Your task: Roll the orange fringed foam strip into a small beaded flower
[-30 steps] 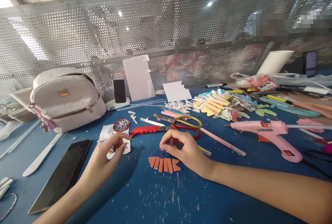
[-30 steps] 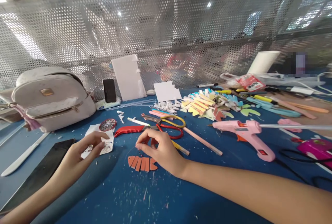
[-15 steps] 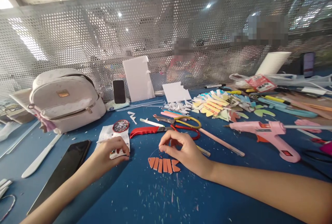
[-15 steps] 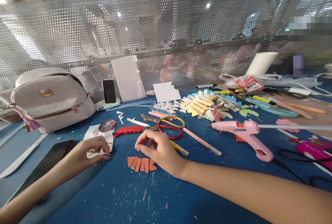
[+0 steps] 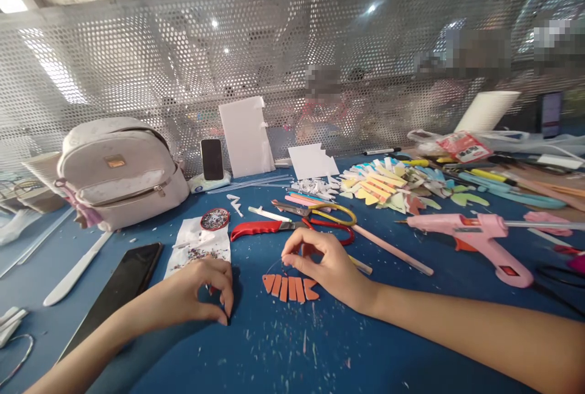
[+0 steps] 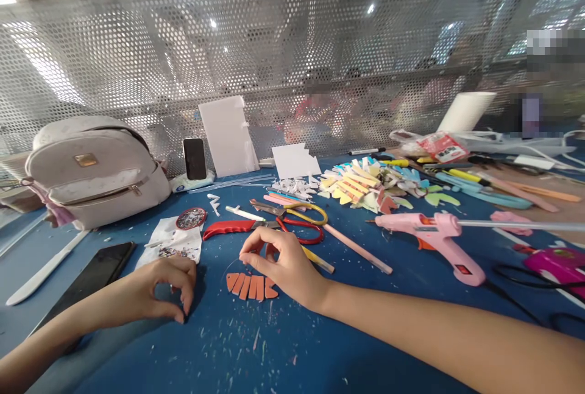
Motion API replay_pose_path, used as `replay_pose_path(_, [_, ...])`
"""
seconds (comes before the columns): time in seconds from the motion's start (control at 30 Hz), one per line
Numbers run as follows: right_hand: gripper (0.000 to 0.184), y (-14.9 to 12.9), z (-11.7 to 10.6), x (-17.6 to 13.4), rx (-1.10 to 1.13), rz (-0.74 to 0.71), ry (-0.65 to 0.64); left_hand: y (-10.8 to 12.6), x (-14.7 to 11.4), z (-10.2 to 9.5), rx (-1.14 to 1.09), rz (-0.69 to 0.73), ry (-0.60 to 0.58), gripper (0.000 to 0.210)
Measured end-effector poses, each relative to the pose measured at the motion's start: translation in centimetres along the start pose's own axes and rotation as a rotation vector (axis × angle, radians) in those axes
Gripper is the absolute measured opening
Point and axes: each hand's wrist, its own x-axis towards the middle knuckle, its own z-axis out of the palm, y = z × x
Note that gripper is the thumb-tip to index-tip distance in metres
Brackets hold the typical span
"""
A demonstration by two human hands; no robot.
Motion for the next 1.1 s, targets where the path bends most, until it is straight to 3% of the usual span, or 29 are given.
replay_pose_path(0.1, [0.013,0.0,0.0,0.0,0.009,-0.005,0.001,-0.3,0.0,-0.4,0.002,-0.011,0.131,0.012])
replay_pose_path(0.23, [0.012,0.2,0.0,-0.1,0.027,0.002,-0.003,-1.4,-0.4,-1.8,0.112,-0.169,0.582,0.02])
replay_pose_path(0.3, [0.011,0.3,0.0,-0.1,0.028,0.007,-0.009,-2.4,-0.7,-2.4,0.192,-0.208,0.693,0.02])
replay_pose_path(0.37, [0.01,0.4,0.0,-0.1,0.029,0.01,-0.014,-3.3,-0.8,-2.6,0.223,-0.238,0.69,0.02])
replay_pose_path(0.6, [0.01,0.4,0.0,0.0,0.031,0.0,-0.024,-4.5,-0.8,-1.8,0.265,-0.233,0.479,0.015])
replay_pose_path(0.93, [0.011,0.5,-0.1,-0.1,0.023,0.0,-0.032,-6.9,-1.7,-3.5,0.292,-0.313,0.397,0.022])
replay_pose_path(1.1, [0.009,0.4,-0.1,0.0,0.016,-0.002,-0.032,-6.6,-1.5,-3.5,0.281,-0.322,0.376,0.021])
